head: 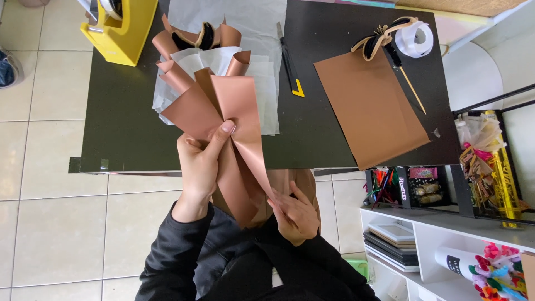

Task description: Wrapping a decorative bouquet with brown craft paper by folding and pleating the paper around the base to secure it.

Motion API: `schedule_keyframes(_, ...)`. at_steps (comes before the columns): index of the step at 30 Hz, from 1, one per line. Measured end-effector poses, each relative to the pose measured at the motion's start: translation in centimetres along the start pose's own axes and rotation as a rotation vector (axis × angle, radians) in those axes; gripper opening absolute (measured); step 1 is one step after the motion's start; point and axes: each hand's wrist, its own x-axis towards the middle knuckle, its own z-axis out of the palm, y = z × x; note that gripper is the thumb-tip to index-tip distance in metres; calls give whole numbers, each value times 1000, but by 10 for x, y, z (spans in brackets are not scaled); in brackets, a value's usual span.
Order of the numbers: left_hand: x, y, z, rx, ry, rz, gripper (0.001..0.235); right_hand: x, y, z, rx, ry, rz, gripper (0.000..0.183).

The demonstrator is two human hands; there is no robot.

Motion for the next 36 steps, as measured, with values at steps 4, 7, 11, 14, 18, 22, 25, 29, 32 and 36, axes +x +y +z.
schedule_keyframes(4,-3,-1,-2,-12,-14,-30,13,17,7,7,-19,63,-127,17)
schedule_keyframes(7,-3,0,-3,-33,-22,-58,14,34,10,14,29,-5,-120,18)
schedule_keyframes(11,-3,4,-9,-66,-14,-98,14,49,1,12,168,-258,-60,22)
schedule_keyframes(14,3,9,-16,-59,-5,-85,14,42,0,13,65,-191,-123,23)
schedule_keyframes(18,0,14,-10,-58,-10,-30,10,20,0,6,-88,2,-159,17)
schedule_keyframes(22,0,26,-8,-103,33,-35,14,27,-10,2,-152,52,-109,8)
schedule_keyframes(25,6,35,-7,-162,61,-25,14,21,-10,-5,-179,59,-72,6)
schedule_keyframes(29,13,41,-24,-57,121,52,14,12,-6,-19,-192,21,80,7)
schedule_keyframes(32,4,60,-13,122,103,82,18,43,-6,-38,-33,-69,389,11)
schedule_keyframes(36,-15,21,-3,183,42,-19,18,109,-1,-35,458,-282,866,40)
